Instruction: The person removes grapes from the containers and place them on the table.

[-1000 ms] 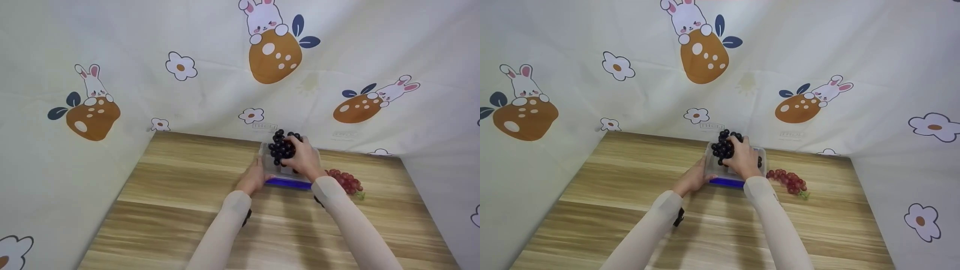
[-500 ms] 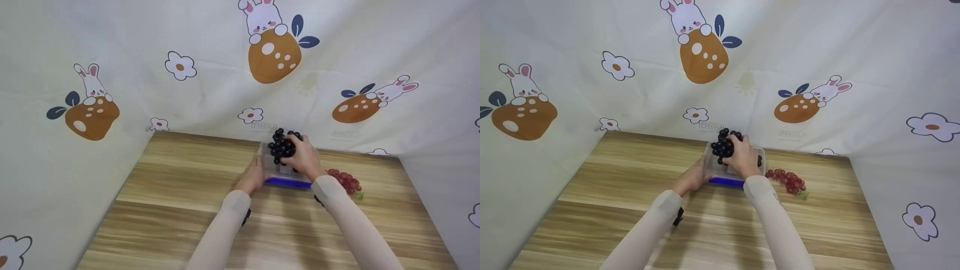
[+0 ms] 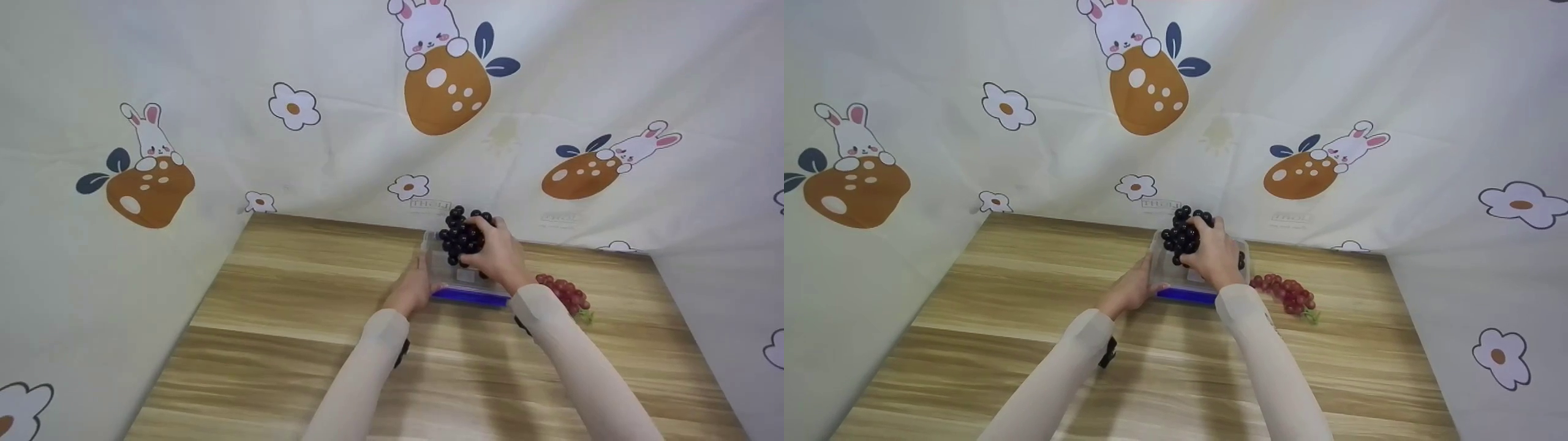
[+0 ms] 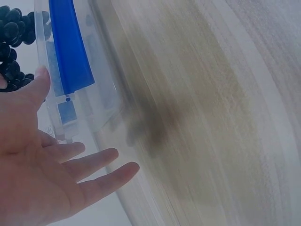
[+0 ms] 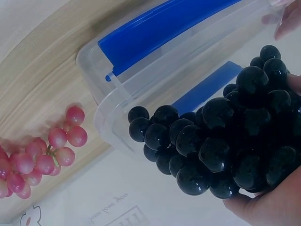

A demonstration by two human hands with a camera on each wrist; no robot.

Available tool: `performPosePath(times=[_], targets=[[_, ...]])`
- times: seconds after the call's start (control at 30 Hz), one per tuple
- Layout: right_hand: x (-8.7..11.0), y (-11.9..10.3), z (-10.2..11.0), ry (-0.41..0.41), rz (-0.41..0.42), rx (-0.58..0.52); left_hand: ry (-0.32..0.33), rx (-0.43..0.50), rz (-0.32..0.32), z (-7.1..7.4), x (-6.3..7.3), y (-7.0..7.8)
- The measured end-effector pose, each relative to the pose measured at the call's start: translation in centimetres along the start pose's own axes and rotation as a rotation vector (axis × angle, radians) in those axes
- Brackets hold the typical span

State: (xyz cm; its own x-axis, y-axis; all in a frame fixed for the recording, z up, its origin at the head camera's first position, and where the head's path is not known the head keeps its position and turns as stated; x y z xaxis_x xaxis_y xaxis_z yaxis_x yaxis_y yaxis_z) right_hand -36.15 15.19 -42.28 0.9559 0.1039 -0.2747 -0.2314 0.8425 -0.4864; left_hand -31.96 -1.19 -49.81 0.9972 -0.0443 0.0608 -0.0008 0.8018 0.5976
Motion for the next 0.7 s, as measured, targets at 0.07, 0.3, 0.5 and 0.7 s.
performPosePath(times=[0.07,0.3,0.5,0.7], targets=[[0.0,0.0,0.1,0.004,0.000,-0.001,0.004,0.001,-0.010,0.0,0.0,0.0],[0.1,0.0,0.7,0.020,-0.007,-0.020,0.028,-0.017,-0.019,0.0,-0.1,0.0],[0.3,0.0,1.1,0.031,-0.001,-0.015,0.039,-0.098,-0.026,-0.8,-1.0,-0.7],[0.6,-0.1,1.3,0.032,0.018,0.005,0.018,-0.047,-0.020,0.0,0.0,0.0]])
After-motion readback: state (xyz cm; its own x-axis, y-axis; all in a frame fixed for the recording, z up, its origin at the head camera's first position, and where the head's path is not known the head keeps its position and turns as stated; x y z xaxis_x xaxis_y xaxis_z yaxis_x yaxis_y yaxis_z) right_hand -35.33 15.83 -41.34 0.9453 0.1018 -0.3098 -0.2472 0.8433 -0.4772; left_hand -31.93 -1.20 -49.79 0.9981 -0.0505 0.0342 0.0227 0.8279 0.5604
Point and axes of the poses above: each hand's wrist, its own x-axis away from the middle knuckle, its own z-axis out of the back of the hand, y = z × x, the point moved 6 cm from there along -x, towards the middle knuckle, and after that the axes turned 11 degrees about y, right-handed, at the moved point
